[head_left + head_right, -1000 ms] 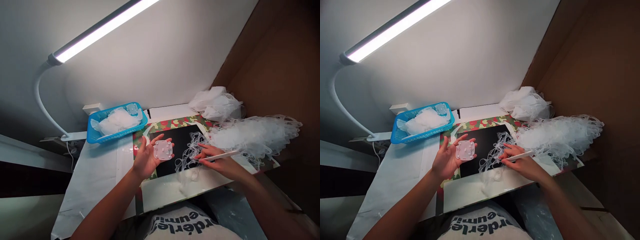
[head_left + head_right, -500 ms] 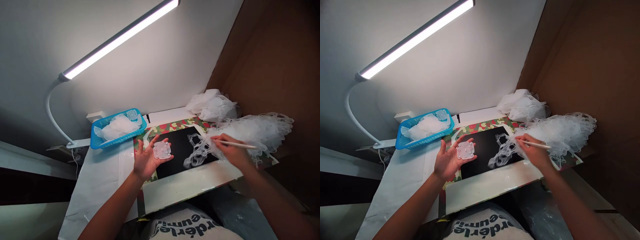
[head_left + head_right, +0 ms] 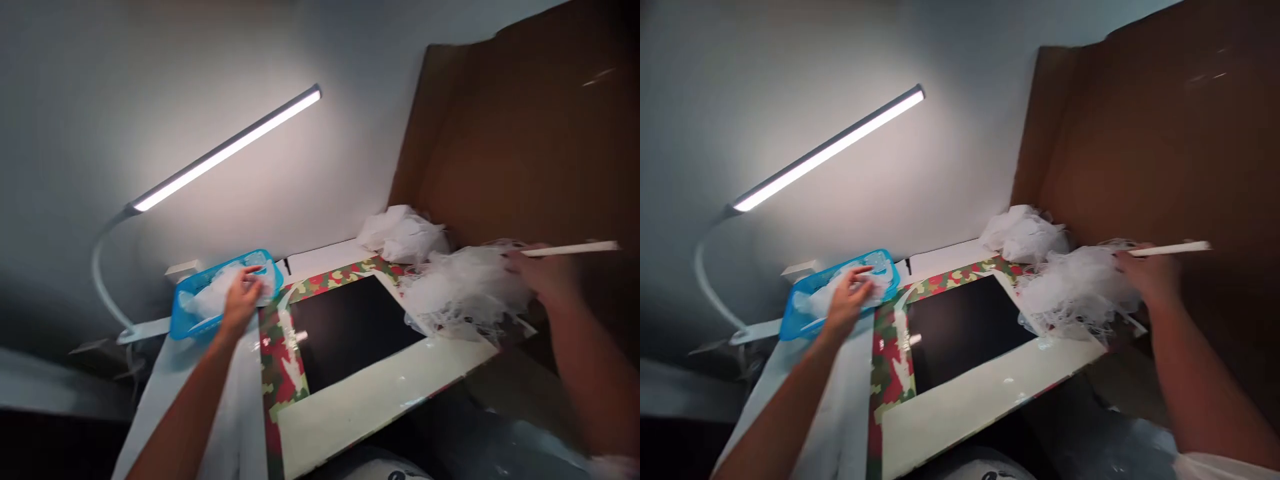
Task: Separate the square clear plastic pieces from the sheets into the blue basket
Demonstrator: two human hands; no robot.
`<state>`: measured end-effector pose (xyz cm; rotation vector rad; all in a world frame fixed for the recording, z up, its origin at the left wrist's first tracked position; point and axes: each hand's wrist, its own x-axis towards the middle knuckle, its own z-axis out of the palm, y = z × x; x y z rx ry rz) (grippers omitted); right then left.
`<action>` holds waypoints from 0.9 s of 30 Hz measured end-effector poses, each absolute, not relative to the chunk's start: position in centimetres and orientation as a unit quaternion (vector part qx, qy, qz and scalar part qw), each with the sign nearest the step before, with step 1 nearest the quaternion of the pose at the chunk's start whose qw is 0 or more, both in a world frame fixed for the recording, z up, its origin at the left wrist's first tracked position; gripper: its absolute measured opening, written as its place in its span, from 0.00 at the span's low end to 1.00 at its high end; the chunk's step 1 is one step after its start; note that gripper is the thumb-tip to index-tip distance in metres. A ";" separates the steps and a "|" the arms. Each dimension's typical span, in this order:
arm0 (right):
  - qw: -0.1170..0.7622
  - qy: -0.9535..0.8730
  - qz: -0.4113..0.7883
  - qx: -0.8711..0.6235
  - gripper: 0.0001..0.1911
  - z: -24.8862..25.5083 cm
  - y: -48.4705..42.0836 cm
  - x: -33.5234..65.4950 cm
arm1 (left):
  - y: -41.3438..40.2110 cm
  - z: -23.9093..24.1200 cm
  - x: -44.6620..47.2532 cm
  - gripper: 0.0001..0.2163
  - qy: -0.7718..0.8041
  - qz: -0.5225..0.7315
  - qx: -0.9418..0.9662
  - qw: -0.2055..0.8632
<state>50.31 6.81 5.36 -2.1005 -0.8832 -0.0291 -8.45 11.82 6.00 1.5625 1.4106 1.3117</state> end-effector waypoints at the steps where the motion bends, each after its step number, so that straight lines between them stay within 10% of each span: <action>1: 0.413 -0.377 -0.020 -0.829 0.08 6.0 6.7 50.0 | 13.3 6.7 -10.0 0.19 0.577 0.468 0.612 0.271; 10: 0.455 -0.391 -0.180 -0.780 0.07 10.6 7.5 49.3 | 20.0 7.0 -17.2 0.18 0.733 0.198 0.650 -0.026; 15: 0.445 -0.548 -0.068 -0.705 0.18 11.4 14.9 45.1 | 18.6 6.8 -13.8 0.24 0.680 0.186 0.695 -0.143; 21: 0.311 -0.704 0.001 -0.639 0.15 9.4 24.4 36.8 | 17.1 7.7 -6.7 0.20 0.560 0.243 0.792 -0.011; 27: 0.376 -0.662 -0.023 -0.648 0.14 13.5 26.6 35.8 | 14.4 8.9 -5.7 0.21 0.535 0.273 0.764 0.237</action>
